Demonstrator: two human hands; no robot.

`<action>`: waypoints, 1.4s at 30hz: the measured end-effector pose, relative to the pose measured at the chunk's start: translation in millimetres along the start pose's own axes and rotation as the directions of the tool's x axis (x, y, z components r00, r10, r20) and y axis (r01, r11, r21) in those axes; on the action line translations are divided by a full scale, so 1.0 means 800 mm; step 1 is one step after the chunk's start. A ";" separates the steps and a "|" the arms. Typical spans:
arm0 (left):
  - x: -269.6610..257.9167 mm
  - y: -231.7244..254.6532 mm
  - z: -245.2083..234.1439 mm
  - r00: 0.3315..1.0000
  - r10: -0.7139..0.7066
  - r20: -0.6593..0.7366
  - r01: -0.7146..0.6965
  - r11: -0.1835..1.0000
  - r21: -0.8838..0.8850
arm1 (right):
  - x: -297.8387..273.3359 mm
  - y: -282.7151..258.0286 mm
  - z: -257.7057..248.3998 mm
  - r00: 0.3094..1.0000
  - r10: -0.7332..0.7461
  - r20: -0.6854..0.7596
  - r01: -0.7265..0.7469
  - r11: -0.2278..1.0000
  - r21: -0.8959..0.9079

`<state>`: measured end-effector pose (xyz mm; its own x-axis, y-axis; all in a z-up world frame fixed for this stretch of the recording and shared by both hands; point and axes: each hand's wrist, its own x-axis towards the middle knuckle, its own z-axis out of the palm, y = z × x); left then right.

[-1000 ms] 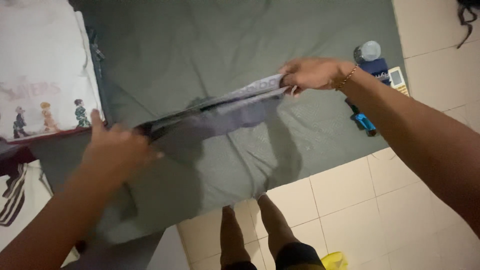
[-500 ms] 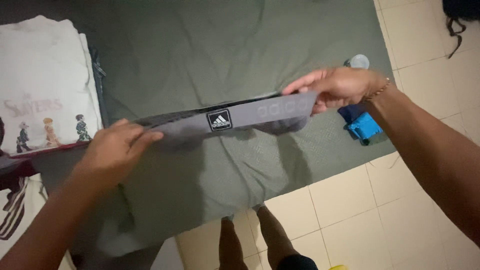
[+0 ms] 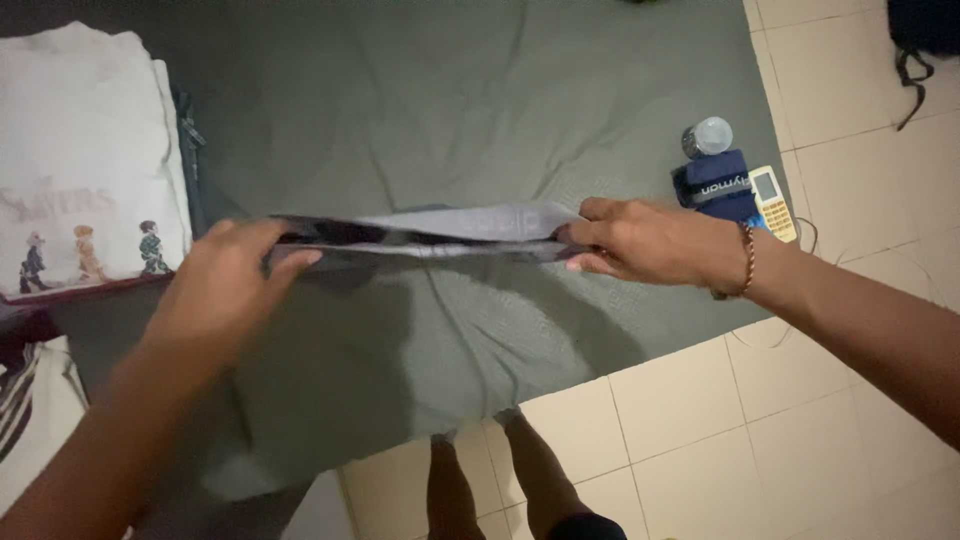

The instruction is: The recorder is neatly folding clothing items including shorts, undergarments, and a tank top on a bed.

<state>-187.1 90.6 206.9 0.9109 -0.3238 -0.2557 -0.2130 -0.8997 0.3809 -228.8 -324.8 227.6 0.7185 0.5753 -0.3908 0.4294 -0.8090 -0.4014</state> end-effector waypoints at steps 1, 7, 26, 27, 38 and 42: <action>0.000 0.003 0.000 1.000 -0.003 0.002 0.003 1.000 -0.001 | -0.001 0.019 0.010 1.000 -0.002 0.003 0.002 1.000 0.001; 0.002 0.031 0.003 0.928 0.373 -0.017 -0.365 0.915 0.174 | -0.007 0.088 0.014 0.892 -0.224 -0.393 0.107 0.948 -0.298; -0.063 0.038 0.040 0.931 -0.205 0.302 0.218 0.976 -0.009 | -0.036 0.142 0.010 0.925 0.357 0.134 -0.378 0.817 0.434; -0.037 0.052 0.027 0.816 -0.426 0.391 0.484 0.873 -0.060 | -0.016 0.168 0.027 0.977 0.210 0.045 -0.204 0.841 0.501; 0.172 -0.157 0.299 0.971 -0.193 -0.139 0.114 0.891 -0.440 | 0.190 0.248 0.175 0.845 0.535 0.005 -0.376 0.587 0.717; 0.213 -0.170 0.319 0.922 -0.352 -0.162 0.243 0.850 -0.468 | 0.229 0.267 0.190 0.746 0.664 -0.053 -0.451 0.562 0.694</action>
<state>-92.8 83.2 -115.6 0.9719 0.0659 -0.2259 0.2054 -0.7062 0.6776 -89.1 -373.9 -55.6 0.8500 -0.1144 -0.5142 -0.4622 -0.6302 -0.6239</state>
